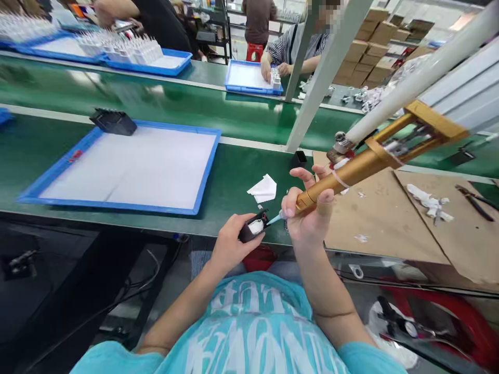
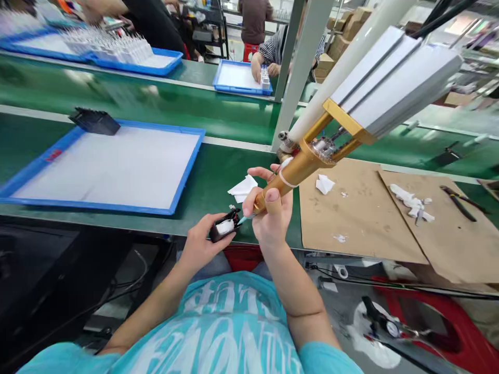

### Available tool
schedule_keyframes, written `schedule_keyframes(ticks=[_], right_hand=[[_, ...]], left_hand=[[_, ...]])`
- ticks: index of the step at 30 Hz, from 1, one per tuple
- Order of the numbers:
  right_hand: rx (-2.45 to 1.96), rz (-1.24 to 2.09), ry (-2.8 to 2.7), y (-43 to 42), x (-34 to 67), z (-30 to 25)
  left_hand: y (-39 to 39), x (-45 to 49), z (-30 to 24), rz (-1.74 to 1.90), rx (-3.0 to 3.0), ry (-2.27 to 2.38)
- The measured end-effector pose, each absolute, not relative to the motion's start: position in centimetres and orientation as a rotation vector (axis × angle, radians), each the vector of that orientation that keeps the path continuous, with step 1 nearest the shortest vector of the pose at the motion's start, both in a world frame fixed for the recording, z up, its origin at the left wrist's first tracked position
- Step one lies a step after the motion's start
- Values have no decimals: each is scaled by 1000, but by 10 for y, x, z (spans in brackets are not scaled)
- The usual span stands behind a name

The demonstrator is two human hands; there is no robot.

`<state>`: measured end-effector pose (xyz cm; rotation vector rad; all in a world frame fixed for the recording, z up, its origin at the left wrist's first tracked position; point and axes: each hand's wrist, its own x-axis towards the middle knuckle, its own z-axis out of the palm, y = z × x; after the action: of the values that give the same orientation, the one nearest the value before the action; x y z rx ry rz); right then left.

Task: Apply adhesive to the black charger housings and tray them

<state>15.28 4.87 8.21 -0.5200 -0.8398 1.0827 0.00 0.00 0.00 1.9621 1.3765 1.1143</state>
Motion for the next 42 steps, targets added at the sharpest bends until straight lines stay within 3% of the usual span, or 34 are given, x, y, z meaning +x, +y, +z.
schedule_keyframes(ticks=[32,42], right_hand=[[-508,1061,-869,49,140,83],[-522,1102,-887,46,136,85]], left_hand=[[5,16,-7,1077,1841,1414],[7,27,-5,1343,1938,1309]])
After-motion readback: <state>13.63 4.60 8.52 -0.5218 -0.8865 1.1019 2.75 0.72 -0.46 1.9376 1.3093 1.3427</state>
